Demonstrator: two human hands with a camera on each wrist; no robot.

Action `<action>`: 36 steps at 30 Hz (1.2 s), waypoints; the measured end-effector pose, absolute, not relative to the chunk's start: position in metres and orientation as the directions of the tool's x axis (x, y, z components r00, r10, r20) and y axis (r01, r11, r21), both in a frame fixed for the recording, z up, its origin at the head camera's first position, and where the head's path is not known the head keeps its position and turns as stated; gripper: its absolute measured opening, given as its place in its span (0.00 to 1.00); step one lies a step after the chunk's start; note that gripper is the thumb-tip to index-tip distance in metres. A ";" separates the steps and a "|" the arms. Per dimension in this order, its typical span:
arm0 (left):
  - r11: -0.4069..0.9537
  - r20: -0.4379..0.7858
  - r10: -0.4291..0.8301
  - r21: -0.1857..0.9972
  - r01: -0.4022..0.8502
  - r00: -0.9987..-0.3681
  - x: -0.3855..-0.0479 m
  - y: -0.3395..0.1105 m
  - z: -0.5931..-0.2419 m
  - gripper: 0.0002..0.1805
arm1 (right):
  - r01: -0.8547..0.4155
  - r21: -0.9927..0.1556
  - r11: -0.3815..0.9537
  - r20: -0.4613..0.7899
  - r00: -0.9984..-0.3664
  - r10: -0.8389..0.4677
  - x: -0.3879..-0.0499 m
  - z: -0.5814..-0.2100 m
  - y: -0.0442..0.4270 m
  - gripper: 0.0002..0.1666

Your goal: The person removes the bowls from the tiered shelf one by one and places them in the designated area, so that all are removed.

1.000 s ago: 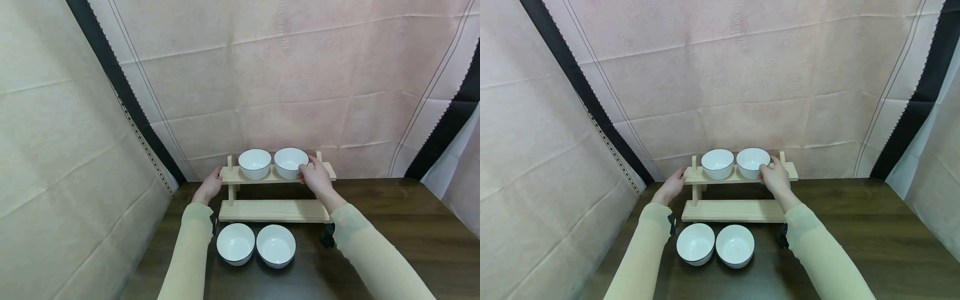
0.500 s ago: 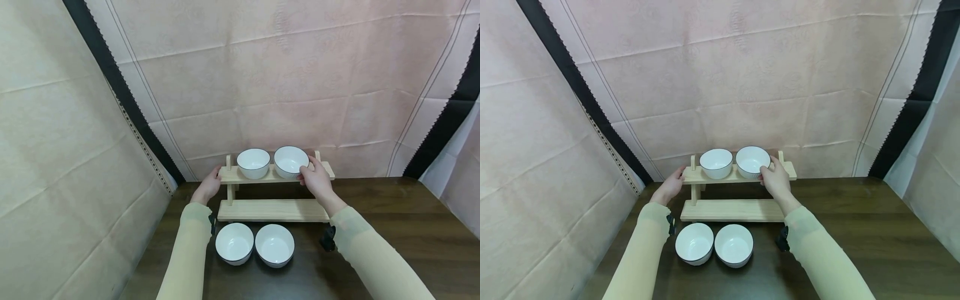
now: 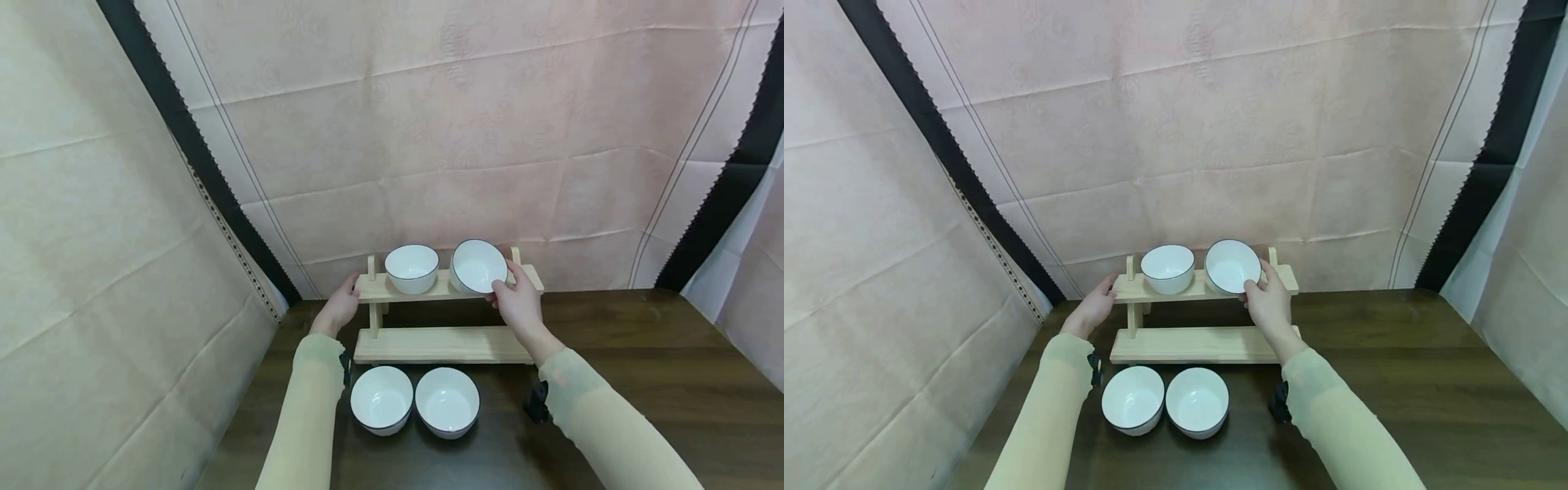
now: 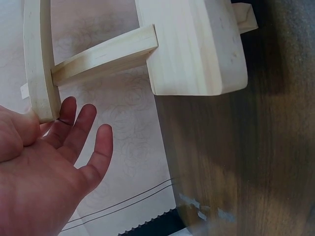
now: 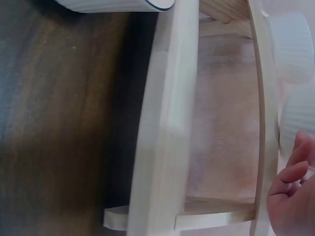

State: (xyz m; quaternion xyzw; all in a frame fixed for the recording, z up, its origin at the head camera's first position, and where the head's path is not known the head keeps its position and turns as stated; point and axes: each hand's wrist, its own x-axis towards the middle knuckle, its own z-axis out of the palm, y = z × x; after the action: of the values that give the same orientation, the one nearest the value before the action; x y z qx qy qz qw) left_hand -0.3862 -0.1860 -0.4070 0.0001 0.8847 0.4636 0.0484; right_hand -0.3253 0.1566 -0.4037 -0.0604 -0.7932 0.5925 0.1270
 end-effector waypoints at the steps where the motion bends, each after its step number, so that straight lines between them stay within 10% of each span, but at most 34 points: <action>1: 0.570 -0.086 0.044 0.821 -0.046 -0.995 -0.386 -0.186 -0.407 0.28 | -0.063 -0.955 0.289 0.139 -0.958 0.249 -0.325 -0.405 0.156 0.35; 19: 0.569 -0.070 0.057 0.822 -0.025 -0.996 -0.382 -0.189 -0.408 0.28 | -0.122 -0.973 -0.194 0.060 -0.953 0.296 -0.289 -0.425 0.156 0.31; 36: 0.584 -0.060 0.049 0.811 -0.020 -0.997 -0.384 -0.186 -0.409 0.28 | -0.135 -0.954 -0.267 0.052 -0.954 0.297 -0.240 -0.439 0.177 0.28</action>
State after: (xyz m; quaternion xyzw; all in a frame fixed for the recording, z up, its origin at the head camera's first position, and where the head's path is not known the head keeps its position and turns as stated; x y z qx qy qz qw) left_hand -0.3840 -0.1862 -0.4085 0.0083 0.8892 0.4559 0.0379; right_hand -0.2397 0.1768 -0.4395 -0.0686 -0.5899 0.7930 0.1360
